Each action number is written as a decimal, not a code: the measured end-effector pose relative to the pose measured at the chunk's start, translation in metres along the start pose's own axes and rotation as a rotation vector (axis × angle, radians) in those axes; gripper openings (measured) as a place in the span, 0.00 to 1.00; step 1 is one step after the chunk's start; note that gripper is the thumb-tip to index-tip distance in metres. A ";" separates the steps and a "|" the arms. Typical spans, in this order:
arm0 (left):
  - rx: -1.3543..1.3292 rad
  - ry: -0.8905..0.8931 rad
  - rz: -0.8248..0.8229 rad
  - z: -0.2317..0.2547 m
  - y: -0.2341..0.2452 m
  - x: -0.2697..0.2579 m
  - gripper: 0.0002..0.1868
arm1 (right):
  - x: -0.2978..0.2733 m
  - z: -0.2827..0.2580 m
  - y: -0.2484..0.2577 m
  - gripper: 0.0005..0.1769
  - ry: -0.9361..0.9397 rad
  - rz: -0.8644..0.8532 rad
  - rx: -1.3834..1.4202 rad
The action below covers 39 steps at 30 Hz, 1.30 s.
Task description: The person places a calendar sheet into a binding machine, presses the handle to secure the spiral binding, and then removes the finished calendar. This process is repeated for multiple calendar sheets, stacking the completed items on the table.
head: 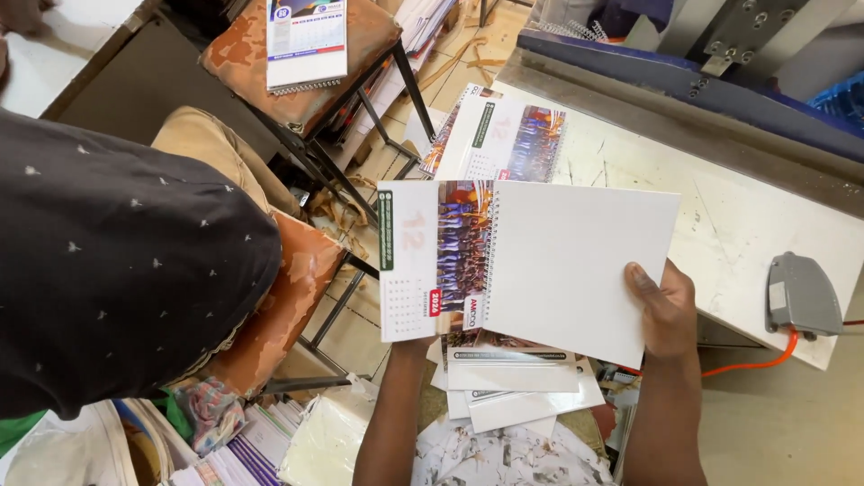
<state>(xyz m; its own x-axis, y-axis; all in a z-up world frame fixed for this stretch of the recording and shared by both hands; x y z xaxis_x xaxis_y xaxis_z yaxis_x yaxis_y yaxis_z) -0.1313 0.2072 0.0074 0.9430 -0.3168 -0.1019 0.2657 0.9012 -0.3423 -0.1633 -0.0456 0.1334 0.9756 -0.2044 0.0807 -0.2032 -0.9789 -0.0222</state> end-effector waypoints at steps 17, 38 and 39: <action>0.151 0.104 0.094 0.060 -0.006 -0.003 0.43 | -0.009 0.038 0.011 0.09 0.002 0.037 0.065; 0.694 0.234 -0.177 0.111 -0.024 -0.022 0.37 | -0.065 0.060 -0.034 0.47 -0.137 -0.590 0.172; 0.770 0.292 -0.250 0.111 -0.034 -0.026 0.37 | -0.075 0.065 -0.040 0.33 -0.162 -0.605 0.158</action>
<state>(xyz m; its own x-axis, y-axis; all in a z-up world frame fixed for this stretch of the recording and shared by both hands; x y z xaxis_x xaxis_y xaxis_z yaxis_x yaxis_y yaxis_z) -0.1429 0.2177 0.1252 0.7771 -0.5011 -0.3808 0.6205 0.7109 0.3310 -0.2234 0.0097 0.0638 0.9167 0.3988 -0.0262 0.3893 -0.9058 -0.1671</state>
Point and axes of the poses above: each hand's wrist, its own x-axis towards the middle knuckle, its own y-axis out of the back of the hand, z = x × y, the point moved 10 cm from there along x, towards the middle knuckle, and after that the axes turned 5 degrees about y, right-handed, at the moved point
